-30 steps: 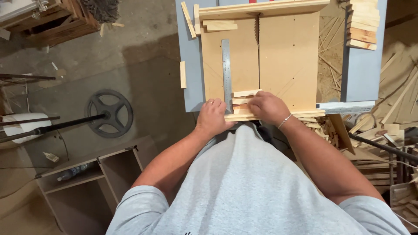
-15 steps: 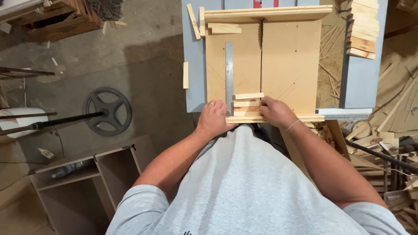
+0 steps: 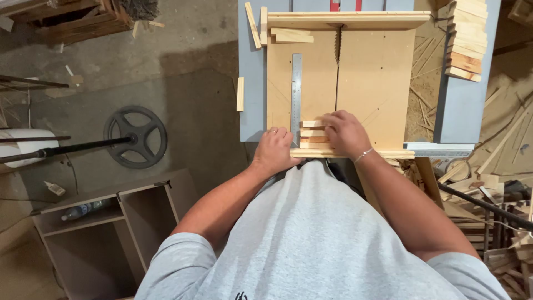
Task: Arranging and stacking small wooden blocks on a table saw crosscut sled
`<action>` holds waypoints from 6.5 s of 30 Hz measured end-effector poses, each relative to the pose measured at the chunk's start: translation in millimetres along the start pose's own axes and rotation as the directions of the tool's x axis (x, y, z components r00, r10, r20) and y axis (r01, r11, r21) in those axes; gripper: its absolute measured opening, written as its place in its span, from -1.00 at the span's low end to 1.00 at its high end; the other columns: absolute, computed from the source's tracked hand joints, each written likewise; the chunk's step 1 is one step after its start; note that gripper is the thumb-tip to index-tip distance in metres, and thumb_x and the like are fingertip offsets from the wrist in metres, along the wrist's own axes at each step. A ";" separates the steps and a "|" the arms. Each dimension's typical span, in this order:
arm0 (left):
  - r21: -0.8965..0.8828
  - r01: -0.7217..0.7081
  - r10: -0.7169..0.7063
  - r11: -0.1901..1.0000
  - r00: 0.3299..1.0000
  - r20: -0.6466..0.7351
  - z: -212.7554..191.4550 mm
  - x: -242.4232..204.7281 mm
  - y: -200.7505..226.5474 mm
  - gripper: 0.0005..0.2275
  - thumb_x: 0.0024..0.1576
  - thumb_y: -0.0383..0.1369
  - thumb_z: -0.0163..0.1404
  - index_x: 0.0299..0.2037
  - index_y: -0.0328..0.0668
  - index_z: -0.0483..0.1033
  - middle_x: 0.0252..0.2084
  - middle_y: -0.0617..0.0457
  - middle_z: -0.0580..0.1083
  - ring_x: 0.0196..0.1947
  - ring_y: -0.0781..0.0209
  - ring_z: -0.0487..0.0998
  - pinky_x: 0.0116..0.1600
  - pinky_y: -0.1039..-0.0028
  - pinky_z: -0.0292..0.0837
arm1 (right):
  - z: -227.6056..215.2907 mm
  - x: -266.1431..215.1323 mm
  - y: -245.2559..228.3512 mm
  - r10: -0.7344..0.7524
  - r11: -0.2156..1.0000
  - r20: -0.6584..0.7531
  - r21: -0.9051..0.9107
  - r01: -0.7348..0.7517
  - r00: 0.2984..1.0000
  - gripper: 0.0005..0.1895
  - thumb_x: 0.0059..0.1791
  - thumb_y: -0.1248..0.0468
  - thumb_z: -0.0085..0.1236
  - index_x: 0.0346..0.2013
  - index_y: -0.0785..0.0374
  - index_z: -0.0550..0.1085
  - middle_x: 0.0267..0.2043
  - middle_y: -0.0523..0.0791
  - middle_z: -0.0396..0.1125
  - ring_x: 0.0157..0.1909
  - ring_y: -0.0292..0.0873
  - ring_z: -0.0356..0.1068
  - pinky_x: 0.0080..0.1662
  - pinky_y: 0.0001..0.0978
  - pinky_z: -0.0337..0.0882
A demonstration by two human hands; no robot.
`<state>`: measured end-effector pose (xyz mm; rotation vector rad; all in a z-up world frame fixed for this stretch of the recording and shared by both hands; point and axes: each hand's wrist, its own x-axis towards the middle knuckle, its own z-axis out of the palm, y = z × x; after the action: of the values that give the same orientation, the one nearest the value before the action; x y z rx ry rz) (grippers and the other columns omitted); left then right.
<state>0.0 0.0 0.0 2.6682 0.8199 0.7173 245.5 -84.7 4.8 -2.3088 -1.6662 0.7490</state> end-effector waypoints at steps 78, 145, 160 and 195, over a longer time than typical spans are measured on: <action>0.149 0.097 -0.139 0.984 0.944 0.300 7.7 -1.1 1.4 -0.47 -0.31 0.30 0.22 -0.40 0.11 0.47 -0.38 0.20 0.40 -0.25 0.09 0.55 -0.20 0.33 0.52 | -172.5 70.9 351.3 0.070 0.875 -0.025 -0.479 -0.073 0.997 -0.14 -0.25 -0.27 0.26 0.28 -0.08 0.37 0.16 -0.22 0.22 0.20 -0.02 0.34 0.14 -0.18 0.46; 0.022 0.010 -0.011 1.000 0.999 0.030 -1.8 -0.4 -1.9 -0.55 -0.32 0.14 0.12 -0.52 -0.05 0.38 -0.48 0.03 0.32 -0.38 -0.02 0.50 -0.31 0.26 0.46 | -10.8 38.3 -8.2 -0.191 0.960 -0.016 -0.210 0.183 0.981 -0.40 -0.06 0.07 0.26 0.30 -0.09 0.44 0.27 -0.16 0.30 0.29 0.00 0.28 0.21 -0.11 0.37; -0.127 0.028 0.004 0.992 0.970 0.242 -7.3 9.4 -5.3 -0.47 -0.24 0.18 0.22 -0.45 -0.16 0.46 -0.41 -0.06 0.41 -0.30 -0.13 0.54 -0.20 0.16 0.51 | -75.5 58.6 127.5 -0.108 0.994 -0.397 -0.034 0.103 0.911 -0.66 0.02 0.25 0.23 0.10 0.10 0.53 0.10 -0.09 0.46 0.16 0.02 0.43 0.21 -0.13 0.41; 0.124 0.110 -0.149 0.986 0.915 0.375 9.1 -2.4 -0.3 -0.49 -0.29 0.23 0.23 -0.39 0.08 0.46 -0.37 0.15 0.38 -0.23 0.04 0.55 -0.19 0.31 0.51 | -202.1 140.0 330.0 0.008 0.842 -0.039 -0.539 -0.028 0.999 -0.08 -0.17 -0.18 0.26 0.46 -0.21 0.20 0.26 -0.15 0.17 0.26 0.07 0.27 0.12 -0.04 0.46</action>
<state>2.9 -2.0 -8.7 2.6777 0.9288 0.1129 654.7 -42.4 -7.6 -2.6731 -2.0476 0.2447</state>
